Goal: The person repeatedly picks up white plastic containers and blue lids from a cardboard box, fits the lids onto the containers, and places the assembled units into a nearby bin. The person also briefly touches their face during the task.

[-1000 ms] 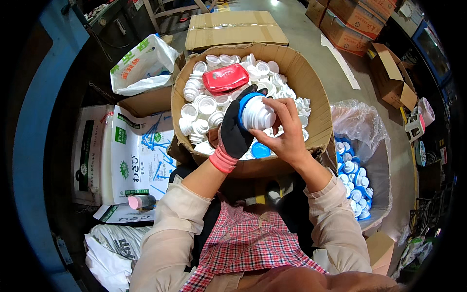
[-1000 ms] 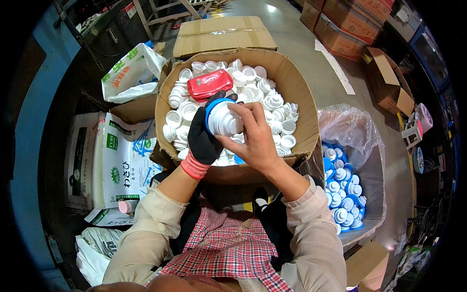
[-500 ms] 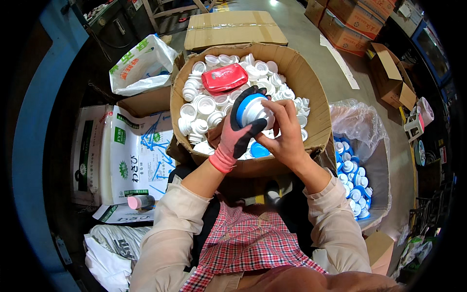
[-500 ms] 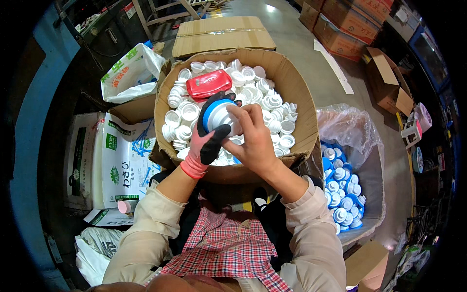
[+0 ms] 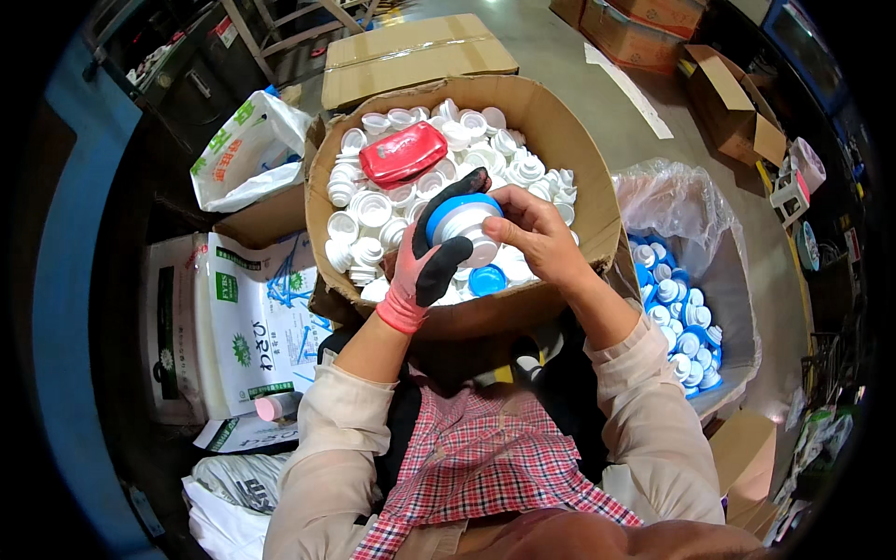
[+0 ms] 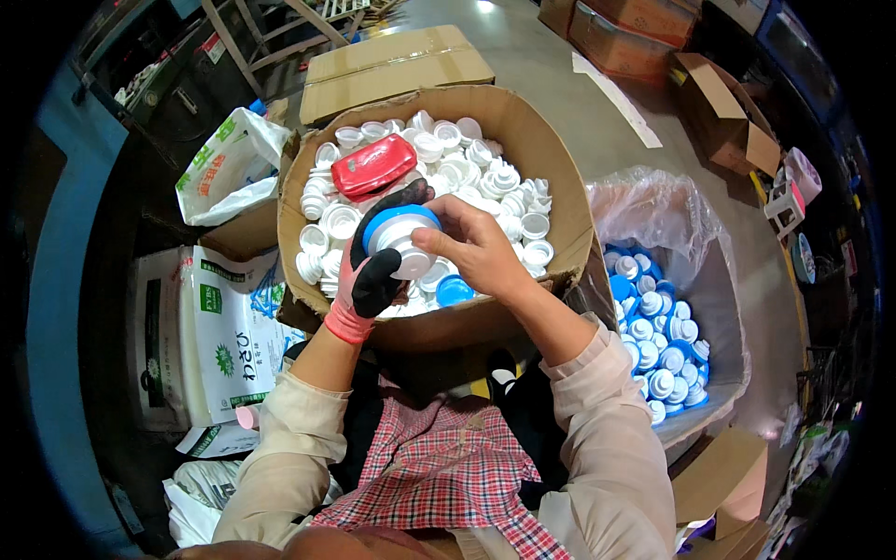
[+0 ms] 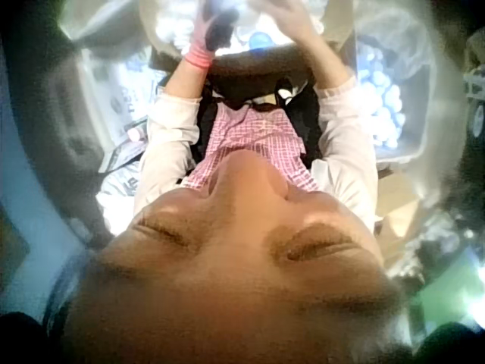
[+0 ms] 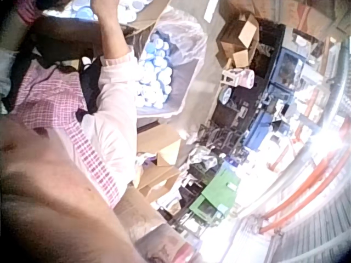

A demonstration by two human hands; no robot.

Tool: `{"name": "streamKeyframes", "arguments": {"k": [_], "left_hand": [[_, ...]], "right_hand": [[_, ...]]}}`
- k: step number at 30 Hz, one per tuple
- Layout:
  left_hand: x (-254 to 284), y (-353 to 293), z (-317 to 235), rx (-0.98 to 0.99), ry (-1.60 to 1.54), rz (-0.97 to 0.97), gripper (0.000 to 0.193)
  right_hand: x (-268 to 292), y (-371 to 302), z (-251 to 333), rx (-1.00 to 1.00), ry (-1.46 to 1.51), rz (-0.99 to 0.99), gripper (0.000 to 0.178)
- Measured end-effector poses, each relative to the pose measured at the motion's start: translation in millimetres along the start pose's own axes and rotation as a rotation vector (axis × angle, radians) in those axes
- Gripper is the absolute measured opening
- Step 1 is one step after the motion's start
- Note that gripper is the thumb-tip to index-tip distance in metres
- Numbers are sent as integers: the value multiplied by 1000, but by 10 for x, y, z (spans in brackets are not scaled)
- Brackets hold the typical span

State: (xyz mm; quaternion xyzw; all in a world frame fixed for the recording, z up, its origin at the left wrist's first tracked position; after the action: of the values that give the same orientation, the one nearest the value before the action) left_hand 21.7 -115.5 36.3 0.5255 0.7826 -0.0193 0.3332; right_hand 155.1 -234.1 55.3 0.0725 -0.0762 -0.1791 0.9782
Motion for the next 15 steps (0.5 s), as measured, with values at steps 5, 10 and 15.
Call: {"name": "streamKeyframes", "arguments": {"k": [5,10,15], "left_hand": [[49,40,269,32,-126,-2,58],[476,165,398,-65,625,54,46],[620,189,300,161,164,4,42]], "right_hand": [[136,-3,-151,27,15,21,34],[628,-506,-282,-8,-86,-168,37],[2407,-2249,-1115,-334,-609,-929,32]]}}
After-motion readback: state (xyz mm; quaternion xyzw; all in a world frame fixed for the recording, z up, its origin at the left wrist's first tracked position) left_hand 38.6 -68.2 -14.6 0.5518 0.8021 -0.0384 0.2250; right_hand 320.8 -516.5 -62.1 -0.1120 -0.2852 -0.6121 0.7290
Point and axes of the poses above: each hand's wrist, its own y-axis towards the middle knuckle, its own x-axis out of the back of the hand, z = x × y, the point moved 1 cm from there along y, towards the middle knuckle, and after that the axes turned 14 degrees about -y, right-handed, at the moved point
